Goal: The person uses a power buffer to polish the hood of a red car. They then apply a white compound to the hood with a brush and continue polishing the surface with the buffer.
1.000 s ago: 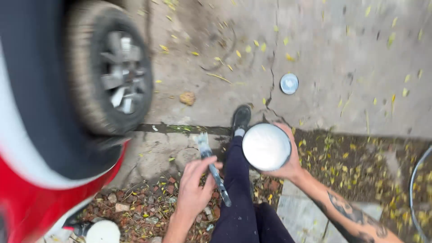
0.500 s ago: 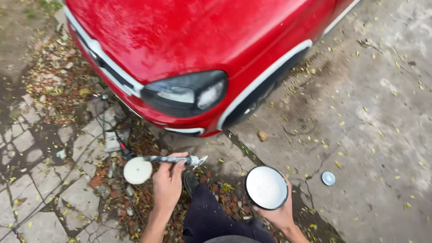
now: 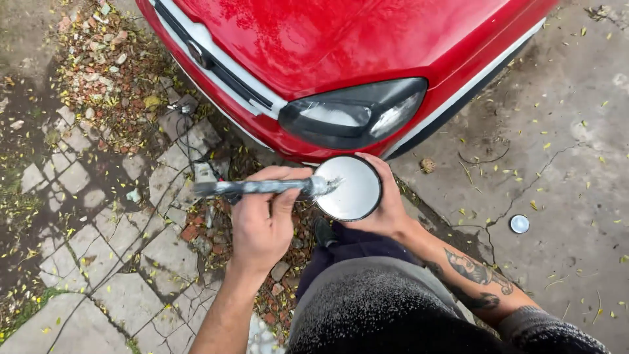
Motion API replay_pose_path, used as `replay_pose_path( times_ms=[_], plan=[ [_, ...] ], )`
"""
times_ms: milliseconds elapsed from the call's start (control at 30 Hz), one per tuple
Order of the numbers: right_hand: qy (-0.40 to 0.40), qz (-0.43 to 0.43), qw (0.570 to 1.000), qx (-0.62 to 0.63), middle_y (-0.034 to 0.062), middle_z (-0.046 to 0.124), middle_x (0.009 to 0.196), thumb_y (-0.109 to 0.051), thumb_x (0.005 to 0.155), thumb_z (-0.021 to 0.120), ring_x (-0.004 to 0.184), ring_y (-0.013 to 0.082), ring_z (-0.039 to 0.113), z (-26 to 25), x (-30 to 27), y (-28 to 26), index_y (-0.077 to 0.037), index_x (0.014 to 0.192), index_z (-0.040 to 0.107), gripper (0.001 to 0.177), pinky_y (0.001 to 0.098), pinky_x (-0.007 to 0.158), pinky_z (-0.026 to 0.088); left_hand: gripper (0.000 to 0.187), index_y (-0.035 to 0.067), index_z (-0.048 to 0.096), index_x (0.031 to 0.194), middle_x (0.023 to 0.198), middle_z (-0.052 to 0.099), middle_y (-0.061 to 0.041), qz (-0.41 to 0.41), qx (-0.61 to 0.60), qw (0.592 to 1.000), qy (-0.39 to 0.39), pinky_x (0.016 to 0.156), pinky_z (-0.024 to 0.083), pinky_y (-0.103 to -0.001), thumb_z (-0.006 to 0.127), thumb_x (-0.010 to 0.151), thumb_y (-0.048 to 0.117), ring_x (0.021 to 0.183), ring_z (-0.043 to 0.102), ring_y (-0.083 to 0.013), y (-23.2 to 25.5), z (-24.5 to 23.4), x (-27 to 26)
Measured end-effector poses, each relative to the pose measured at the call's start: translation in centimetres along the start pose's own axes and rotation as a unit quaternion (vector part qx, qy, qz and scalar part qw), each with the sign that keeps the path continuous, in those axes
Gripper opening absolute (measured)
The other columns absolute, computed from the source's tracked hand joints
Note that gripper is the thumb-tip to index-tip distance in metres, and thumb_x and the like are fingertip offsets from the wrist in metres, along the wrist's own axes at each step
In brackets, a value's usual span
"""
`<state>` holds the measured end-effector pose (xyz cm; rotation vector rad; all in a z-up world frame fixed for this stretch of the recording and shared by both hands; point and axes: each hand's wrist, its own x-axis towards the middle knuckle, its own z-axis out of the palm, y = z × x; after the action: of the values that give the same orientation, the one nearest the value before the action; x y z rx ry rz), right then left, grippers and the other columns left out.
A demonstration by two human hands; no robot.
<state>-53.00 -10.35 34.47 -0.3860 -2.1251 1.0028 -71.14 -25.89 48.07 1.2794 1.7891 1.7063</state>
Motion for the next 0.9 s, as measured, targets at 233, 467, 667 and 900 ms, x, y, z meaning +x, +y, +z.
replay_pose_path(
  times_ms=[233,467,667,900],
  plan=[
    [-0.001,0.018,1.000,-0.019,0.0215,0.049,0.148,-0.034,0.059,0.098,0.139,0.0395,0.053,3.7,6.3,2.1,-0.002,0.151,0.033,0.118,0.0494,0.119,0.044,0.019,0.005,0.068,0.117,0.114,0.074,-0.008,0.137,0.200,0.968,-0.062,0.089,0.057,-0.038,0.069,0.100,0.014,0.102,0.071,-0.0277,-4.7,-0.6,5.9],
    [-0.024,-0.008,1.000,0.016,0.0204,0.048,0.151,-0.036,0.058,0.098,0.141,0.0406,0.050,4.9,14.1,7.8,-0.004,0.152,0.032,0.120,0.0525,0.120,0.042,0.027,0.003,0.062,0.120,0.112,0.077,-0.009,-0.089,-0.004,0.995,-0.055,0.094,0.058,-0.035,0.057,0.109,0.028,0.103,0.073,-0.0205,-9.7,-2.6,12.2],
    [-0.011,0.019,1.000,0.002,0.0214,0.046,0.149,-0.032,0.055,0.098,0.140,0.0387,0.050,4.6,18.6,10.4,-0.006,0.152,0.030,0.121,0.0528,0.120,0.042,0.026,0.004,0.052,0.125,0.113,0.074,-0.020,-0.221,-0.329,0.913,0.095,0.093,0.056,-0.037,0.054,0.109,0.025,0.100,0.069,-0.0212,-14.5,-4.2,19.1],
    [0.055,0.066,0.996,0.022,0.0253,0.042,0.152,-0.027,0.056,0.098,0.141,0.0392,0.050,4.8,19.2,12.2,-0.008,0.155,0.021,0.126,0.0530,0.121,0.044,0.020,0.003,0.052,0.123,0.111,0.074,-0.016,-0.256,-0.400,0.879,0.027,0.093,0.059,-0.041,0.048,0.110,0.019,0.103,0.072,-0.0239,-19.5,-4.9,31.5]
  ],
)
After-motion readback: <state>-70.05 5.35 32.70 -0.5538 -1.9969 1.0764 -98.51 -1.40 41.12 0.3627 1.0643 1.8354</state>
